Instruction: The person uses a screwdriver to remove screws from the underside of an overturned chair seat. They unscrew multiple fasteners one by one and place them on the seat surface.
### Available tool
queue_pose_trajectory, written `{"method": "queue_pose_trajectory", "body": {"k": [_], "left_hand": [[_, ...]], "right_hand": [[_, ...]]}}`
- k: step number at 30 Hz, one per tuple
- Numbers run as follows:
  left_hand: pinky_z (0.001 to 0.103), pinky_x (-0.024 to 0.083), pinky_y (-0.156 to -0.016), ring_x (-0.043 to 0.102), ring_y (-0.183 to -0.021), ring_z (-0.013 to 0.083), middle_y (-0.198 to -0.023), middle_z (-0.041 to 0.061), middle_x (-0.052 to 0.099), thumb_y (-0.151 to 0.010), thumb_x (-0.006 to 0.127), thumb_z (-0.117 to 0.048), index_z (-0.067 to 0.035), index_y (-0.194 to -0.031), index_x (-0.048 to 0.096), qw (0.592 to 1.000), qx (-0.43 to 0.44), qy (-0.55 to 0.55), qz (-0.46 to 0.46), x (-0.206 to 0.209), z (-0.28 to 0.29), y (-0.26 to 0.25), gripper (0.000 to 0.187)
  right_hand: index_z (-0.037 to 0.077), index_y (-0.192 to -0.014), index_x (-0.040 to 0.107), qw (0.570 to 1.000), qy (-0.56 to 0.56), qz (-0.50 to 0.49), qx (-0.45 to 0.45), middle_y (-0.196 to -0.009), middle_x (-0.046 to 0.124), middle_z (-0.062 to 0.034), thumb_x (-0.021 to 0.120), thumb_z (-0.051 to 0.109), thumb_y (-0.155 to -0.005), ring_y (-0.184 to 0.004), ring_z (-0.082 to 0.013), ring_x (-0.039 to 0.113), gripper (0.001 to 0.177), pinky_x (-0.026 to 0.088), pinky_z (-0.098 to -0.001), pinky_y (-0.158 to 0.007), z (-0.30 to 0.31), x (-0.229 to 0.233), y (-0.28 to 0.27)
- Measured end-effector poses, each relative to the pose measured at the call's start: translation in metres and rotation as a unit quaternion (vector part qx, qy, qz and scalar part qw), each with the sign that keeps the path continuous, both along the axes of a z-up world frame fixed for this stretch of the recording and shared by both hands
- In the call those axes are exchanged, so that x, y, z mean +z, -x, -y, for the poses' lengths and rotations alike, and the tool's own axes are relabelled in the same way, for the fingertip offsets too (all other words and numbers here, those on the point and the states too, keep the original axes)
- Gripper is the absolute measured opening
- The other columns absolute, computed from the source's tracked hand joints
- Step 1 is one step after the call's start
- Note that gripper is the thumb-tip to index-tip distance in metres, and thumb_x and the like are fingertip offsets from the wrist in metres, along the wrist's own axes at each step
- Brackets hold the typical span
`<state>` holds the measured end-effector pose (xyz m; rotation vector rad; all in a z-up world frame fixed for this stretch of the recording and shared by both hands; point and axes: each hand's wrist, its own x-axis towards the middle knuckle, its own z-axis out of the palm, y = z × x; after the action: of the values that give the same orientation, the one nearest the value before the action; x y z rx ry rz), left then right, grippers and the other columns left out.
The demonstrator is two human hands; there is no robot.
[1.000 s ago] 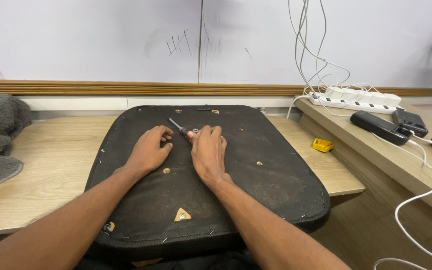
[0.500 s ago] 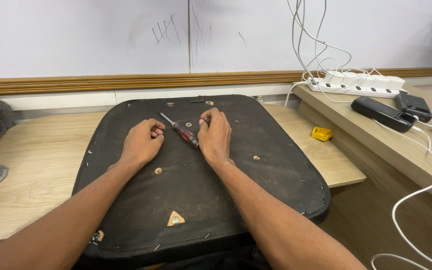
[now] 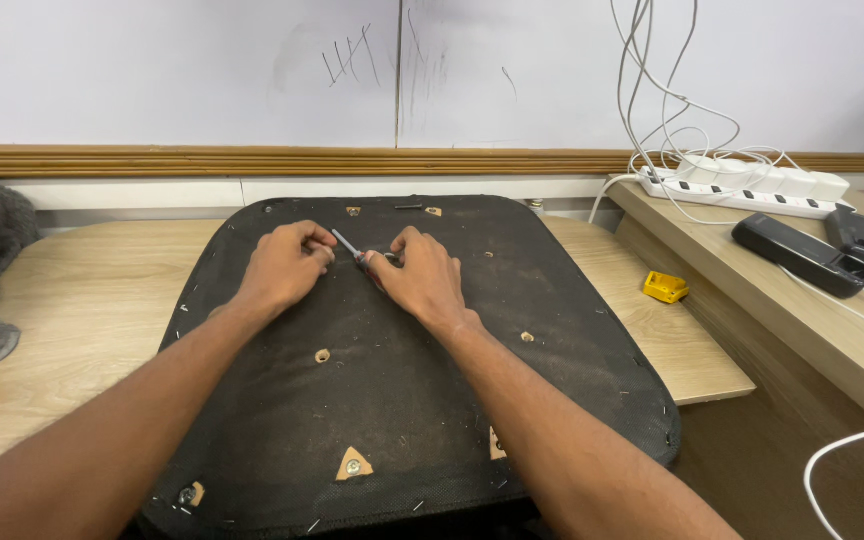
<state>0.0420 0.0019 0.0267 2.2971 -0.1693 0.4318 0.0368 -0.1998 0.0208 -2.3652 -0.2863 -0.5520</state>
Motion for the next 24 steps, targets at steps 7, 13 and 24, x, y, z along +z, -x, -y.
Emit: {"method": "queue_pose_trajectory", "body": {"k": [7, 13, 24], "left_hand": [[0.027, 0.057, -0.076, 0.073, -0.078, 0.0112, -0.086, 0.006, 0.078, -0.100, 0.061, -0.014, -0.001, -0.108, 0.074, 0.997, -0.054, 0.050, -0.021, -0.003, -0.011, -0.003, 0.020], [0.027, 0.058, -0.075, 0.070, -0.085, 0.0123, -0.098, 0.009, 0.077, -0.101, 0.059, -0.011, 0.000, -0.114, 0.071, 0.976, -0.129, 0.164, -0.068, -0.003, -0.045, -0.006, 0.021], [0.027, 0.054, -0.083, 0.070, -0.093, 0.0131, -0.100, 0.010, 0.077, -0.093, 0.068, -0.006, -0.004, -0.113, 0.075, 0.991, -0.043, 0.118, -0.036, -0.003, -0.026, 0.062, 0.021]], "right_hand": [[0.008, -0.111, 0.067, 0.994, 0.104, 0.002, 0.009, -0.111, 0.064, -0.0128, 0.079, 0.037, -0.077, -0.111, -0.0309, 0.058, 0.046, 0.040, -0.0520, -0.096, -0.009, -0.002, 0.005], [0.010, -0.107, 0.070, 0.996, 0.081, 0.037, 0.006, -0.110, 0.063, -0.0120, 0.074, 0.033, -0.084, -0.111, -0.0324, 0.057, 0.033, 0.041, -0.0511, -0.097, -0.011, -0.025, 0.003], [0.006, -0.108, 0.069, 0.995, 0.087, 0.056, 0.007, -0.114, 0.060, -0.0167, 0.071, 0.029, -0.085, -0.112, -0.0363, 0.056, 0.032, 0.041, -0.0536, -0.094, -0.016, -0.007, 0.010]]}}
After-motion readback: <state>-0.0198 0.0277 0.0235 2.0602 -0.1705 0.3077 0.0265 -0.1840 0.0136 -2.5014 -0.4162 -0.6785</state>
